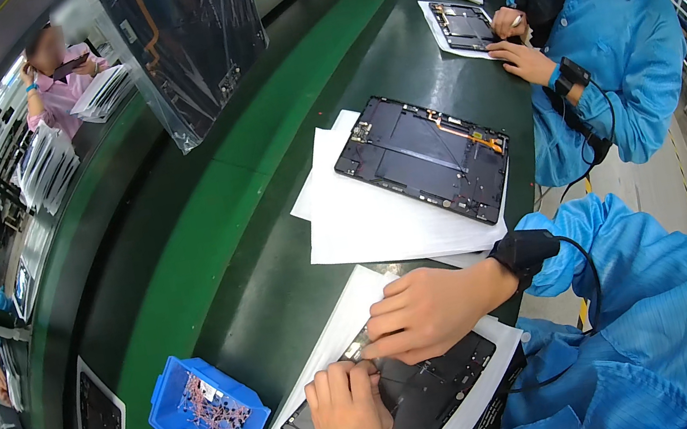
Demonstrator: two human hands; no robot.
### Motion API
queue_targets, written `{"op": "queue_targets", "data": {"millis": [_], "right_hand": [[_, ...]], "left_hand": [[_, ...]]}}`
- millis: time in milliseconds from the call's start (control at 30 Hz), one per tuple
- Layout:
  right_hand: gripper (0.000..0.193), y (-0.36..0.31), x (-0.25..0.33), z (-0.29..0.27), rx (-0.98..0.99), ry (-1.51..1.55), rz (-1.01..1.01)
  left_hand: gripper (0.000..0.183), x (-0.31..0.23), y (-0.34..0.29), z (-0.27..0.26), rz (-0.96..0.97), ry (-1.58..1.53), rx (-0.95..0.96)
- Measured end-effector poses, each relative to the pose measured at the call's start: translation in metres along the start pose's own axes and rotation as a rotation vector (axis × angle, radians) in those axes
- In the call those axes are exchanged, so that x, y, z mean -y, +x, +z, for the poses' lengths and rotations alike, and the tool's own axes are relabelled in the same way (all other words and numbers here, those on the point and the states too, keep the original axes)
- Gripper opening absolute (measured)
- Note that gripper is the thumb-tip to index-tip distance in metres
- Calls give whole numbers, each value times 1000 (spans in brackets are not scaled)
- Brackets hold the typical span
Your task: Assembling internal components and connecting ribbon cables for tablet devices on a factory line.
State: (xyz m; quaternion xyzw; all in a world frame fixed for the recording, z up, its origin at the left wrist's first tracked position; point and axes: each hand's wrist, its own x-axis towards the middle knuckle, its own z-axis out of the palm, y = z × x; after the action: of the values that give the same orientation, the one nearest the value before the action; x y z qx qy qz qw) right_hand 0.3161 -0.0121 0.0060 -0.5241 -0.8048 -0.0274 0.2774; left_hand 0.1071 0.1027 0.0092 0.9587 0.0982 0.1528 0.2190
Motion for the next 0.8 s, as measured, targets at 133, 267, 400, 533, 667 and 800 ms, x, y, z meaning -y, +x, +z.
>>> {"op": "queue_targets", "data": {"millis": [133, 267, 400, 533, 667, 800], "right_hand": [[19, -4, -5, 1, 18, -84, -25], [15, -17, 1, -7, -88, -104, 81], [13, -22, 4, -4, -137, -143, 92], [11, -23, 2, 0, -128, -143, 59], [10, -25, 1, 4, -149, -128, 8], [12, -24, 2, 1, -163, -102, 48]], "left_hand": [[11, 0, 2, -4, -20, -27, -28], [14, 3, 4, 4, -26, 97, -43], [22, -4, 7, 4, -20, 129, -60], [33, -5, 7, 1, 5, 171, -23], [34, -5, 8, 1, 6, 172, -8], [33, -5, 8, 0, 0, 188, 4]]}}
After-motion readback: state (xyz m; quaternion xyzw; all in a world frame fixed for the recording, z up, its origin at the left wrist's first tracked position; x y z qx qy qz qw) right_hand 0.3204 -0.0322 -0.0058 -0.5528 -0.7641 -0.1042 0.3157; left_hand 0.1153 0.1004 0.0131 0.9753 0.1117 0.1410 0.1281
